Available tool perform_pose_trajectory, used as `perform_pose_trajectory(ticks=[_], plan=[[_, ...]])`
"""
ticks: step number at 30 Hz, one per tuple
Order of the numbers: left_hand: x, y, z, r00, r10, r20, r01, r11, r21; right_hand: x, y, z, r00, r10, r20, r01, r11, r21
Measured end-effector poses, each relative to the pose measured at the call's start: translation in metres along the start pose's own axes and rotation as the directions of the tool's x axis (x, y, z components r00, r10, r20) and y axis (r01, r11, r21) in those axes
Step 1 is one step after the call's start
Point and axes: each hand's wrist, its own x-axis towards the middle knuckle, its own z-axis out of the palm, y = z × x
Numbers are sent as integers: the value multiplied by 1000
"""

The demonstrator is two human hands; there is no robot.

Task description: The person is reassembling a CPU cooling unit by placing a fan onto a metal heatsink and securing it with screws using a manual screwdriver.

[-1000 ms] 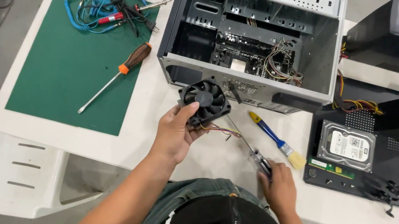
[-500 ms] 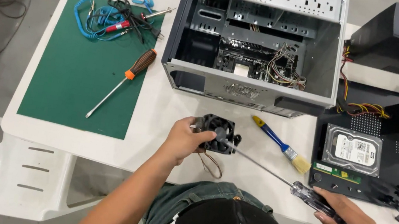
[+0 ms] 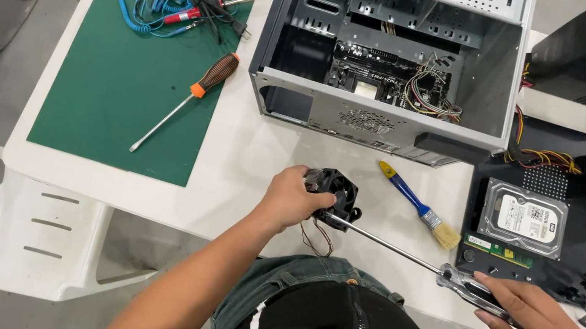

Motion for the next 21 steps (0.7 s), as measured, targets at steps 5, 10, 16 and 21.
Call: perform_pose_trajectory(ticks=[5, 10, 16, 21], plan=[[1, 3, 4, 1000, -17, 2, 17, 998, 57, 8, 4, -11, 991, -136, -15, 133, 983, -127], [6, 3, 7, 1000, 8, 12, -9, 990, 143, 26, -13, -42, 968, -237, -77, 207, 937, -280], [6, 15, 7, 998, 6, 56, -18, 975, 222, 60, -60, -88, 890, -424, -170, 416, 906, -78], [5, 16, 2, 998, -16, 59, 2, 975, 222, 73, -76, -92, 980, -154, -126, 158, 987, 21]])
